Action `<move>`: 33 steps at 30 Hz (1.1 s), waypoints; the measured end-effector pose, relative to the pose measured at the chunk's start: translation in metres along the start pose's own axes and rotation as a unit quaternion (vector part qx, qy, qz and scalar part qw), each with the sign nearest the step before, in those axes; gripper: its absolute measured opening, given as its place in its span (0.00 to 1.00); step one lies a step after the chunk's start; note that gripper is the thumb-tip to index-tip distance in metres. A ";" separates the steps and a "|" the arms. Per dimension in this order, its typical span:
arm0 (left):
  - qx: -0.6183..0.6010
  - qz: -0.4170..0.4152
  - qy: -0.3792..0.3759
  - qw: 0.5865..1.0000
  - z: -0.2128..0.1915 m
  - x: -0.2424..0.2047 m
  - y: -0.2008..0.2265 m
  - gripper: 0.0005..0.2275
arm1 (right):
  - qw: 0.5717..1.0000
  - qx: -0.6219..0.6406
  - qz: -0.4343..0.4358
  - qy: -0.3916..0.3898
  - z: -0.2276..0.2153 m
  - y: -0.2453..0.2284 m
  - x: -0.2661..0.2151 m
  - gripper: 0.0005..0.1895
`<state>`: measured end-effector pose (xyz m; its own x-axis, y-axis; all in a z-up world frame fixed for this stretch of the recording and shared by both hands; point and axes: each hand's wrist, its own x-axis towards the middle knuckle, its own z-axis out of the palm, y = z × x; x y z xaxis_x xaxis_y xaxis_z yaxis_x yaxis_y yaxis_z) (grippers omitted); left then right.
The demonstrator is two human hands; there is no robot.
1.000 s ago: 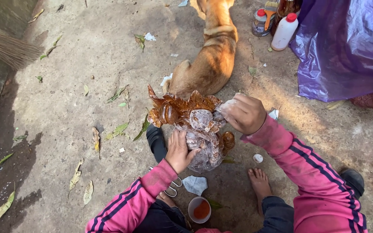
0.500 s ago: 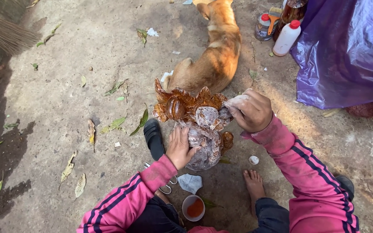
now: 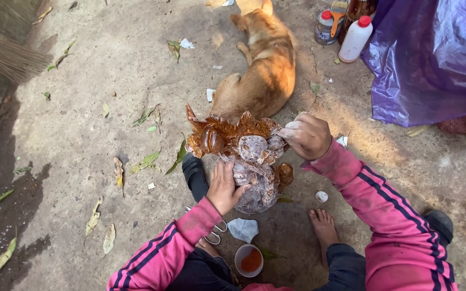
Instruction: Hand-sanding an intricate wooden sculpture using sandpaper to smooth the surface and details.
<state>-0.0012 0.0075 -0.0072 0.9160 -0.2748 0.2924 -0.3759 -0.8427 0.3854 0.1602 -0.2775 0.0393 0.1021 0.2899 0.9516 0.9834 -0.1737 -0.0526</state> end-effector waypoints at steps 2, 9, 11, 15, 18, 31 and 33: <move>0.000 0.000 0.002 1.000 -0.002 0.001 0.001 0.37 | 1.000 -0.009 0.005 -0.002 -0.004 -0.002 -0.001 0.03; -0.008 -0.001 0.003 1.000 0.013 -0.001 -0.012 0.38 | 0.990 0.120 0.071 0.020 -0.008 -0.028 0.027 0.04; -0.003 0.001 0.008 1.000 0.020 -0.004 -0.019 0.38 | 0.994 0.097 0.039 0.005 -0.001 -0.028 0.023 0.06; -0.009 0.001 0.007 1.000 0.006 -0.003 -0.007 0.37 | 0.972 0.112 0.205 -0.012 -0.018 -0.043 0.032 0.02; -0.009 0.003 0.007 1.000 0.006 -0.001 -0.007 0.37 | 0.949 0.136 0.284 0.002 -0.017 -0.053 0.031 0.03; -0.014 0.001 0.005 1.000 -0.001 0.000 0.000 0.37 | 0.872 0.266 0.409 0.033 -0.016 -0.063 0.034 0.03; -0.016 -0.002 0.000 1.000 0.003 -0.001 -0.002 0.37 | 0.866 0.279 0.415 0.026 -0.014 -0.063 0.033 0.03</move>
<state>-0.0008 0.0080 -0.0110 0.9175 -0.2711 0.2909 -0.3763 -0.8285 0.4146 0.1000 -0.2701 0.0783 0.8155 0.2388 0.5273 0.4952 0.1838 -0.8491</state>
